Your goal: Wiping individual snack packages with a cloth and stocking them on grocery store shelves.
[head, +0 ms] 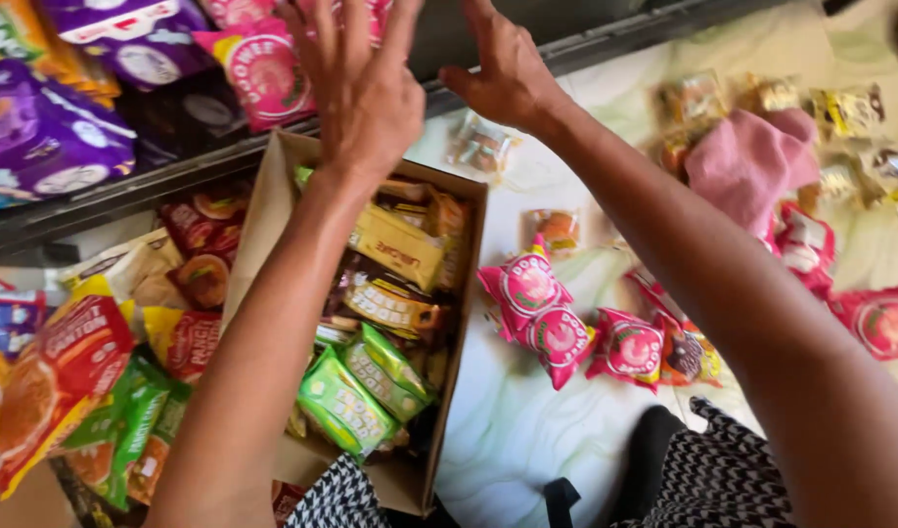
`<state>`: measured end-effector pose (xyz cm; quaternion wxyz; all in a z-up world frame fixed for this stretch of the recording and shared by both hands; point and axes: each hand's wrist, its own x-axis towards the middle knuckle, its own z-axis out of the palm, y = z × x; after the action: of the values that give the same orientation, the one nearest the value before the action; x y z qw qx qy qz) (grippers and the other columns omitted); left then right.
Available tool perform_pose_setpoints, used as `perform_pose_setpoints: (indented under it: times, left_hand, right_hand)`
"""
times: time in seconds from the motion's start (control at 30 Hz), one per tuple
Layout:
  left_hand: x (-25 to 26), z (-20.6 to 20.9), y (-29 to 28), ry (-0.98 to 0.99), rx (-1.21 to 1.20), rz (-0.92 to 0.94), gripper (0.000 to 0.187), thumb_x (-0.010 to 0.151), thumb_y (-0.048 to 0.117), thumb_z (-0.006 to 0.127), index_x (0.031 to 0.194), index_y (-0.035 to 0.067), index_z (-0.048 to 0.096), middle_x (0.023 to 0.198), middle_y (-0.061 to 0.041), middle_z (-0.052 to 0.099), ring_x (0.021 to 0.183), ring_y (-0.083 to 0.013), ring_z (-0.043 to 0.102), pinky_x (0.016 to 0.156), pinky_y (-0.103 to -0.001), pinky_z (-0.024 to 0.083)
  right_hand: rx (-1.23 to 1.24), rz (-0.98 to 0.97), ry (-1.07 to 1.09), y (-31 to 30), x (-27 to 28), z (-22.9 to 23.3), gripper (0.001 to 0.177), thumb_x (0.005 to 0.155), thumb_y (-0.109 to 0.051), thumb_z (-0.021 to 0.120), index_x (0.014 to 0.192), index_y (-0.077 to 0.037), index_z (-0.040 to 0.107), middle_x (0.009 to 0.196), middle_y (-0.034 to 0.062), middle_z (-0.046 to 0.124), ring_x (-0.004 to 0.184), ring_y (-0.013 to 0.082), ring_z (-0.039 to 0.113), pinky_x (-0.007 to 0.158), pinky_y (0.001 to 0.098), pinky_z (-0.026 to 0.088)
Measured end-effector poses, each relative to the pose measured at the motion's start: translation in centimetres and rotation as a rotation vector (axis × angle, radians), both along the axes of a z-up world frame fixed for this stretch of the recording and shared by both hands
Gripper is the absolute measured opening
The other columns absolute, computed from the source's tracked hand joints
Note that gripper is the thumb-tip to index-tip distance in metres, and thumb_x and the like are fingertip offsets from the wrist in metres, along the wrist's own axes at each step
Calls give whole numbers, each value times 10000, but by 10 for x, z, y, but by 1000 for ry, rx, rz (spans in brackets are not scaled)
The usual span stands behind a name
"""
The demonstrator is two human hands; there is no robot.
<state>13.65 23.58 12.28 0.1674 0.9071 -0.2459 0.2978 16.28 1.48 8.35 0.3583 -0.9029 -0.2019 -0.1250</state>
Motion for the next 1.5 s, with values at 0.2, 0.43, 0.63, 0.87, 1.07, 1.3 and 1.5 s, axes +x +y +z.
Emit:
perform_pose_setpoints:
  times: [0.2,0.43,0.63,0.87,1.07,1.3,1.5]
  left_hand:
    - [-45,-10,-91,29,-6,-332,349,870,24,720,1207,68,642,1513,-161,470,1470,-388,376,1187,-684,298]
    - [-98,-59,-135,879,371,-358,419,880,282,737,1182,5,653,1233,-279,619,1125,-451,630,938,-542,514]
    - [-102,-126,-141,1168,735,-399,1278,611,468,938,1518,-117,255,1163,-278,694,1078,-426,695,950,-479,556]
    - [-75,-92,-174,1277,465,-316,811,572,481,913,1181,3,673,1066,-223,741,970,-358,737,874,-426,582]
    - [-89,-57,-210,1512,-614,-177,529,701,429,821,1069,60,735,924,-144,764,733,-304,701,679,-534,535]
    - [-132,-89,-237,1102,-627,-531,651,786,366,875,1274,41,592,1140,-156,702,1001,-261,672,872,-449,530]
    - [-145,-79,-219,1144,-645,-463,645,755,326,881,1282,62,620,1119,-83,741,1024,-209,724,901,-369,578]
  right_hand:
    - [-100,74,-100,-77,-50,-14,629,933,-168,797,1490,-109,510,1487,279,582,1323,448,606,1095,479,525]
    - [-642,-162,331,-192,-127,-31,753,783,-294,812,1473,-211,522,1635,195,296,1480,490,226,1034,771,299]
    - [-774,-511,574,-264,-178,-48,751,804,-312,762,1500,-346,480,1693,125,145,1489,504,83,974,856,252]
    - [-707,-411,424,-294,-181,-47,561,879,-242,703,1430,-221,597,1219,181,674,1035,357,676,868,482,570]
    - [221,-336,506,-244,-167,22,287,987,-245,670,1214,-85,741,1089,155,775,939,249,739,827,363,609]
    - [-455,-235,-307,-162,-181,-11,451,982,-337,708,1398,-186,624,1387,159,664,1256,366,567,1030,424,450]
    - [471,-322,259,-221,-159,-37,422,989,-290,661,1314,-26,609,1149,136,759,1043,249,717,909,360,578]
